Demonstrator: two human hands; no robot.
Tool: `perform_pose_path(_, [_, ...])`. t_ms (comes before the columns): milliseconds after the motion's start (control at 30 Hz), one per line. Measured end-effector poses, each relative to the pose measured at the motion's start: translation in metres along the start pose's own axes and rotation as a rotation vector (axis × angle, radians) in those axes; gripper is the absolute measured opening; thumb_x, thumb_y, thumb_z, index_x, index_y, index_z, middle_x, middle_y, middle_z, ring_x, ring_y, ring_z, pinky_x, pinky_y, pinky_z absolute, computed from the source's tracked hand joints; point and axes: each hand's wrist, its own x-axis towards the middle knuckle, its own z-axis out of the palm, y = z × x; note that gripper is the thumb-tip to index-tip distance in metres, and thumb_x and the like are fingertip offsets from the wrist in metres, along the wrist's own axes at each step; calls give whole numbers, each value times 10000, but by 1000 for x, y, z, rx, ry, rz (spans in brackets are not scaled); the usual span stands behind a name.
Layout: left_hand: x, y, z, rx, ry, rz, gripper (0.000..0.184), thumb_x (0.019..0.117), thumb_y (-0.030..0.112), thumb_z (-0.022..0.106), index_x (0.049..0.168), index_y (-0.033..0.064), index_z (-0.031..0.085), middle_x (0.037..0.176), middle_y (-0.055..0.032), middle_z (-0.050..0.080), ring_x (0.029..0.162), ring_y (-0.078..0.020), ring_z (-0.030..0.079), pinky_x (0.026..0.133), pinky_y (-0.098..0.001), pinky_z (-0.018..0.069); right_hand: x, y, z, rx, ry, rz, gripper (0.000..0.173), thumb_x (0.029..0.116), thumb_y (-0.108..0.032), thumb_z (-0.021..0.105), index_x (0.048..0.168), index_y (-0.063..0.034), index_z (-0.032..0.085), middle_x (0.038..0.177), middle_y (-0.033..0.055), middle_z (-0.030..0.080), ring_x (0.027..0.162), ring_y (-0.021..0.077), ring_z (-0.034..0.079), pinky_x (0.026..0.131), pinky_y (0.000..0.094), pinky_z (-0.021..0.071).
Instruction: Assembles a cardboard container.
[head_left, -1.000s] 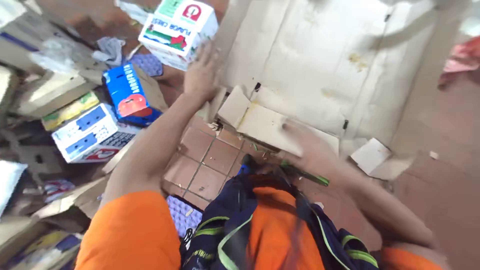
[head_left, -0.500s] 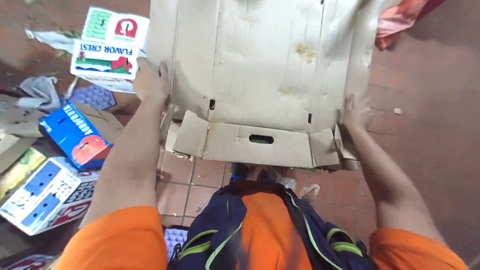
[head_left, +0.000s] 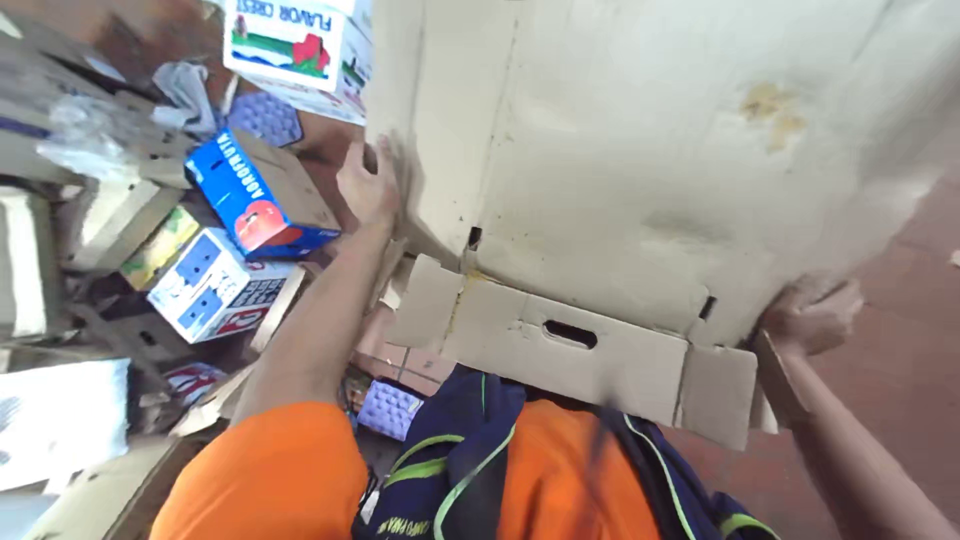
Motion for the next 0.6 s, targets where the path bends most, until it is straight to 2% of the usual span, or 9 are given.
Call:
perform_pose_path(67, [2,-6,9,-79,6,31,598,1050,580,407,1184,76,700,1023,-121,726,962,-222,703,910,-453,548,1,3,12,24,33,-15,650,1012,-559,377,1487,-142,529,1450,129,592,1306,281,593,1039,514,484])
perform_pose_path(133, [3,-7,13,-118,-3,41,576,1053,564,413,1193,81,693,1013,-109,724,951,-202,700,903,-443,549,3,5,20,31,59,-30,607,1026,-504,374,1476,-136,549,1443,109,603,1306,250,598,1051,472,489])
perform_pose_path(200, [3,-5,13,-116,-14,39,581,1043,580,423,1188,83,685,1009,-111,717,951,-213,696,899,-460,542,2,7,24,16,85,-29,608,1028,-514,365,1466,-140,562,1424,97,621,1280,245,617,1029,468,502])
perform_pose_path(300, [0,3,4,-48,-36,-3,611,1027,612,417,1219,89,669,1091,-131,719,1060,-268,690,950,-514,522,0,-3,10,-26,55,20,663,1008,-577,363,1491,-154,526,1444,114,599,1272,286,618,1006,513,505])
perform_pose_path(367, [-5,12,-8,35,-53,-35,669,1015,653,376,1307,107,630,1177,-150,717,1148,-313,678,982,-561,510,-4,-11,-8,-67,-19,56,732,995,-609,347,1553,-143,432,1504,167,530,1315,353,577,1024,570,477])
perform_pose_path(467, [-8,35,-38,160,-50,-19,726,1016,660,311,1454,113,502,1248,-201,689,1159,-394,670,935,-631,509,-2,-17,-42,-100,-44,7,842,976,-641,344,1609,-90,280,1579,251,398,1412,429,456,1091,635,397])
perform_pose_path(533, [-10,46,-64,172,-75,25,714,1031,632,326,1495,104,448,1296,-232,660,1163,-433,660,922,-668,501,-1,-15,-68,-105,-22,-141,911,975,-606,415,1626,-17,170,1641,297,251,1487,482,319,1143,680,301])
perform_pose_path(600, [-11,57,-89,142,-123,97,668,1034,549,415,1527,98,399,1360,-252,615,1195,-452,638,943,-678,487,-2,-15,-93,-129,2,-316,921,960,-530,482,1622,10,136,1669,313,129,1534,506,170,1183,708,178])
